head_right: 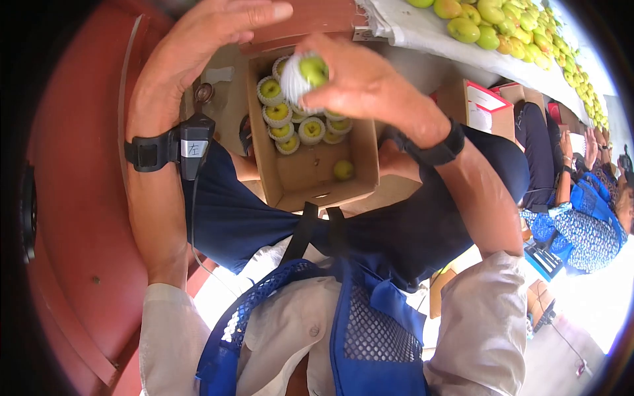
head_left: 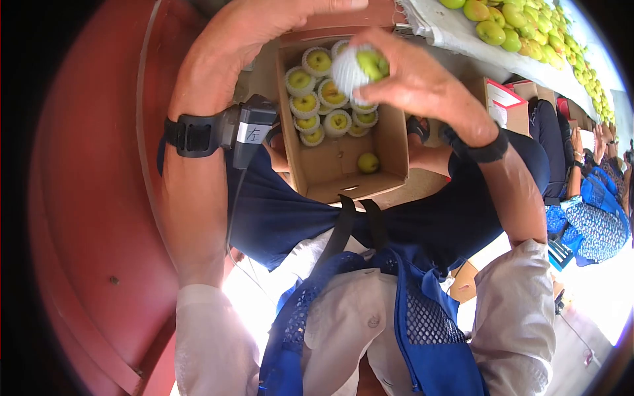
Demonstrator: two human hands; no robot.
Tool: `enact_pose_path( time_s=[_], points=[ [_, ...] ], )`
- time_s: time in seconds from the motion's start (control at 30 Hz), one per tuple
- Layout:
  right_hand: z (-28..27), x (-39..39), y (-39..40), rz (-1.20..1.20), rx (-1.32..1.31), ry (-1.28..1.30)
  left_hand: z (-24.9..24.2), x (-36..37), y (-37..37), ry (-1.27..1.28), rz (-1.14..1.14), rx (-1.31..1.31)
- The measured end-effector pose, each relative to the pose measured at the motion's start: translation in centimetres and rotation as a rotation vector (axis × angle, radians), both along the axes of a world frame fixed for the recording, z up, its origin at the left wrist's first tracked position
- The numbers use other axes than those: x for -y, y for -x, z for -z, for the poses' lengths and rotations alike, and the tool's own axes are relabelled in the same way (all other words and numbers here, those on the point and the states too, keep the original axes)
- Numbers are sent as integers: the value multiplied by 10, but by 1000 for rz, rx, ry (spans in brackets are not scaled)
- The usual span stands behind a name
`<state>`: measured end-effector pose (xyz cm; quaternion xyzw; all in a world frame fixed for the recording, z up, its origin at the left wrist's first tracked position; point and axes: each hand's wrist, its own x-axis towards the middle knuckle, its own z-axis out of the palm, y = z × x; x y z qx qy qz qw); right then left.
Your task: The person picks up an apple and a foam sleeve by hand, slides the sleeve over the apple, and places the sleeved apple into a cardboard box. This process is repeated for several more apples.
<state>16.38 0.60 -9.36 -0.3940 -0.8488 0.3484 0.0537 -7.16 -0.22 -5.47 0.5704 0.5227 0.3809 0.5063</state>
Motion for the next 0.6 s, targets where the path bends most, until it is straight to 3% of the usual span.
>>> enact_pose_path(
  time_s=[0.07, 0.1, 0.23, 0.33, 0.4, 0.5, 0.57, 0.6],
  points=[
    [40, 15, 1, -20, 14, 72, 0, -3, 2, -64, -66, -10],
    [39, 25, 9, -28, 202, 132, 2, -5, 3, -119, -87, 29],
    [116, 54, 17, -28, 179, 539, -25, 19, -9, -178, -87, 103],
    [173, 72, 31, 94, 359, 759, 1, -10, 7, -234, -71, 163],
    [217, 84, 32, 167, 296, 775, -17, 11, 4, -241, -109, 177],
    [268, 91, 42, 298, 268, 855, -17, 2, 26, -278, 36, 339],
    [291, 94, 46, 356, 308, 921, -35, -2, 35, 234, -25, 657],
    [300, 95, 48, 434, 252, 950, -41, 8, 27, 234, -32, 654]
  ],
)
